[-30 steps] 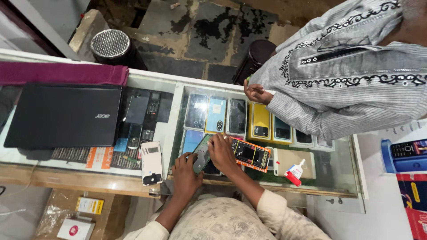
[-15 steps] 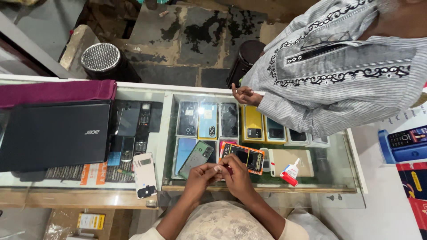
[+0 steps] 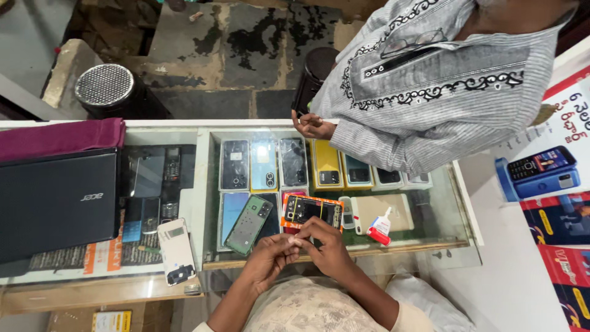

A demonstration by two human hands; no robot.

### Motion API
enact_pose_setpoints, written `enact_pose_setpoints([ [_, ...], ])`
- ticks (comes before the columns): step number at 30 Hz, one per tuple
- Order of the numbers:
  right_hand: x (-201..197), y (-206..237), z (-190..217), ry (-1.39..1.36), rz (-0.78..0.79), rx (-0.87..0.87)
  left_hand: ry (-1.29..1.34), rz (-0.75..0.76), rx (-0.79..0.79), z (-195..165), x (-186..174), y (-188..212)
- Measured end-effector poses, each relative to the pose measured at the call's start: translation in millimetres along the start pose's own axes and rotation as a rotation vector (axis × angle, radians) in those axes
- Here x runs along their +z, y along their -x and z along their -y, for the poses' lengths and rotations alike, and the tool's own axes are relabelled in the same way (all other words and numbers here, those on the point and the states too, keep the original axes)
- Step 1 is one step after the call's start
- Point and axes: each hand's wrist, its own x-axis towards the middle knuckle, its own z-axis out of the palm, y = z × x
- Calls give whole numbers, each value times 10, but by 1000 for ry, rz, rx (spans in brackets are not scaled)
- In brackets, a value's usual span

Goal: The person applies adhesive to the back of a disassembled smartphone and presses it onto a cardboard backing. They then repeatedly pick up and place down a green phone case and other phone parts on the counter.

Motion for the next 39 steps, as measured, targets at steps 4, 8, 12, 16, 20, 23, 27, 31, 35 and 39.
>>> enact_pose_setpoints([
  [4, 22, 49, -129, -45, -19, 109, -96, -23, 14, 111, 8, -147],
  [8, 99, 135, -255, -55, -81, 237, -161, 2, 22, 136, -47, -204],
  [12, -10, 205, -386, -24, -172, 362, -290, 11, 53, 128, -86, -256],
  [16, -338, 289, -467, 234, -325, 233, -430, -15, 98, 128, -15, -294],
  [20, -839, 354, -521, 314, -471, 167, -448, -85, 120, 176, 245, -364],
  [23, -1300, 409, -574, 367, -504, 121, -421, -107, 175, 266, 537, -489],
  [27, -1813, 483, -620, 387, -469, 114, -327, -140, 189, 416, 912, -630],
  [31, -2061, 560, -556, 399, -406, 113, -202, -147, 104, 540, 1181, -651],
  [35, -1942, 636, -433, 409, -375, 116, -213, -91, 87, 502, 1136, -538],
  [39, -1564, 757, -322, 404, -447, 176, -317, 26, 36, 390, 928, -468],
])
